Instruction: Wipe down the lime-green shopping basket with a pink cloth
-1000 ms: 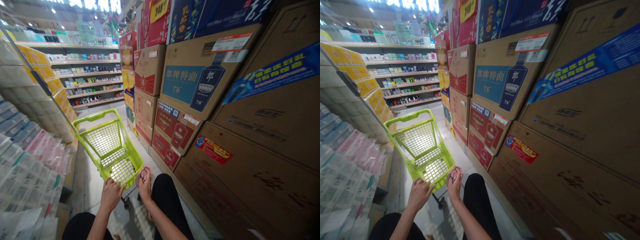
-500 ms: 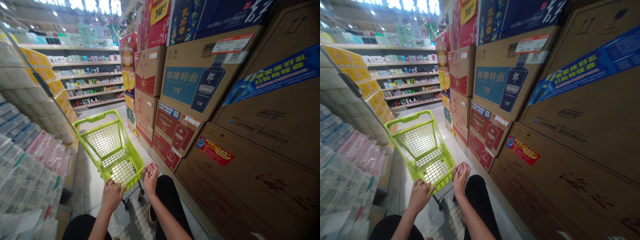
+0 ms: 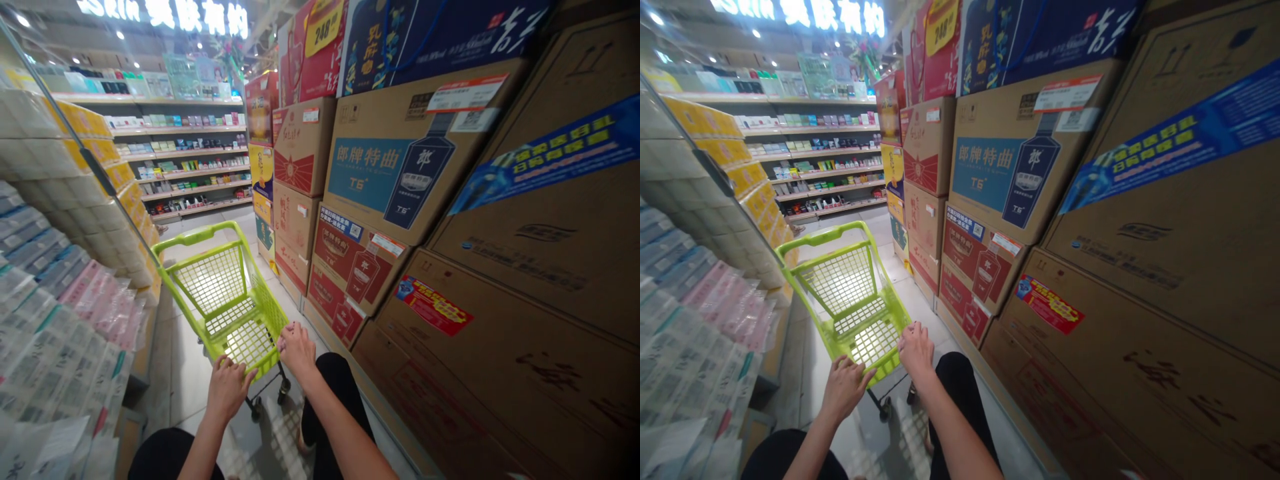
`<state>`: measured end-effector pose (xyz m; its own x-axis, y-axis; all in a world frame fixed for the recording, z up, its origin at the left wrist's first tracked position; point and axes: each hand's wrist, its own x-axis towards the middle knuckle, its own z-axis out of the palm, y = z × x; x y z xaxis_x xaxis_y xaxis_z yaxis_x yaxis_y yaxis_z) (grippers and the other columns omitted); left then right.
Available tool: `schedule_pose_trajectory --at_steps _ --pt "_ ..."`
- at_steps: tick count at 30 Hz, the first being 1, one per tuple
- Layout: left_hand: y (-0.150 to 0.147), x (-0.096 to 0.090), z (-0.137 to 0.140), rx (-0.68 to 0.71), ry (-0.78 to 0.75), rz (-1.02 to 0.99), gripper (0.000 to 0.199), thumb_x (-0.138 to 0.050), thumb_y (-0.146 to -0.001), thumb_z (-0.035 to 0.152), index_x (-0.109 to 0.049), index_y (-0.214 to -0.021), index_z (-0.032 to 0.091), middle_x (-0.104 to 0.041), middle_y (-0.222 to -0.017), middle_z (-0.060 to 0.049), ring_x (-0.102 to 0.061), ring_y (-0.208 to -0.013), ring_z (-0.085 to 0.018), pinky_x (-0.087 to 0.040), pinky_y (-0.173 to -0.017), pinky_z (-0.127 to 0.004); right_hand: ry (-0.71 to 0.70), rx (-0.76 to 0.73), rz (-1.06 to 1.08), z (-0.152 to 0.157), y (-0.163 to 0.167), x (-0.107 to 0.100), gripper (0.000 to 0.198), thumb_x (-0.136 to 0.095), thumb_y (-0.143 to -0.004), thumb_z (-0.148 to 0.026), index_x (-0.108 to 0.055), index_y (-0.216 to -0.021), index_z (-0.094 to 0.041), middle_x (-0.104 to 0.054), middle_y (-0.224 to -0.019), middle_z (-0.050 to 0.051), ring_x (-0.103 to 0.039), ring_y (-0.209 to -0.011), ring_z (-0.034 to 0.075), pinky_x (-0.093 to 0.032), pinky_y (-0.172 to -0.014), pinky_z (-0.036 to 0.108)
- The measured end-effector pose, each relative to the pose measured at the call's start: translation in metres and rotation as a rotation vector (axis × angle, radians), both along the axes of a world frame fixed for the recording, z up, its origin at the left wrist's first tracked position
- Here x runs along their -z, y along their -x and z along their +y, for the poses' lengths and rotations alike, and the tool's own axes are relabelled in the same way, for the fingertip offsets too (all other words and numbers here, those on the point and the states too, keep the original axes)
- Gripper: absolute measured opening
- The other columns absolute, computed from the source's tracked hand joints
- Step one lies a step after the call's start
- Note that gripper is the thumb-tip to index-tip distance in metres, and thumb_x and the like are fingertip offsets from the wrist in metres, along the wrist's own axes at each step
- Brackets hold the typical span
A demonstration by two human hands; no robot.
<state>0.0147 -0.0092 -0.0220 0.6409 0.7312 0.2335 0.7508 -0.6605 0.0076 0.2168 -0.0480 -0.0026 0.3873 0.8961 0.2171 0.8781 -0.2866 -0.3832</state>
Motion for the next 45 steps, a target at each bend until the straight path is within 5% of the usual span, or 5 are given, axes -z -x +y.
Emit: schedule_pose_trajectory --at_steps 9,16,24,36,45 --pt "-0.009 0.004 -0.005 -0.042 -0.004 -0.001 0.04 -0.037 -0.095 0.042 -0.068 -0.08 0.021 -0.071 -0.074 -0.006 -0.061 -0.089 -0.023 -0.031 -0.103 -0.045 0.179 -0.227 -0.127 0.011 0.047 -0.011 0.015 -0.07 -0.072 -0.023 -0.069 -0.086 -0.017 -0.058 -0.104 0.013 -0.052 -0.097 0.028 -0.051 -0.065 0.032" --pt "-0.014 0.004 -0.009 -0.054 -0.009 -0.022 0.037 -0.04 -0.094 0.037 -0.067 -0.077 0.02 -0.071 -0.074 -0.006 -0.06 -0.089 -0.023 -0.03 -0.104 -0.044 0.002 0.093 -0.027 0.001 0.012 0.003 0.019 -0.052 -0.085 -0.017 -0.066 -0.098 -0.021 -0.055 -0.109 0.012 -0.052 -0.097 0.026 -0.047 -0.066 0.03" --pt "-0.007 0.003 -0.006 0.014 0.04 0.009 0.03 -0.043 -0.093 0.042 -0.064 -0.088 0.02 -0.069 -0.08 -0.006 -0.058 -0.092 -0.023 -0.03 -0.105 -0.044 -0.267 0.024 0.298 -0.024 0.039 0.055 0.062 -0.047 -0.07 -0.002 -0.06 -0.122 -0.034 -0.051 -0.119 0.006 -0.051 -0.111 0.024 -0.049 -0.081 0.03" --pt "-0.009 0.013 0.003 0.05 0.167 0.126 0.044 -0.074 -0.069 0.023 -0.054 -0.108 0.023 -0.07 -0.096 -0.004 -0.057 -0.101 -0.025 -0.028 -0.106 -0.044 -0.58 0.342 0.7 0.005 0.08 0.137 0.053 -0.043 -0.078 -0.022 -0.044 -0.131 -0.015 -0.045 -0.137 0.019 -0.043 -0.13 0.029 -0.038 -0.105 0.046" --pt "-0.009 0.011 -0.003 0.054 0.145 0.094 0.028 -0.061 -0.077 0.017 -0.056 -0.104 0.022 -0.07 -0.091 -0.003 -0.057 -0.098 -0.024 -0.027 -0.104 -0.043 -0.622 0.498 0.761 0.026 0.001 0.098 0.039 -0.044 -0.075 -0.024 -0.051 -0.113 -0.017 -0.055 -0.12 0.016 -0.048 -0.117 0.028 -0.04 -0.1 0.042"
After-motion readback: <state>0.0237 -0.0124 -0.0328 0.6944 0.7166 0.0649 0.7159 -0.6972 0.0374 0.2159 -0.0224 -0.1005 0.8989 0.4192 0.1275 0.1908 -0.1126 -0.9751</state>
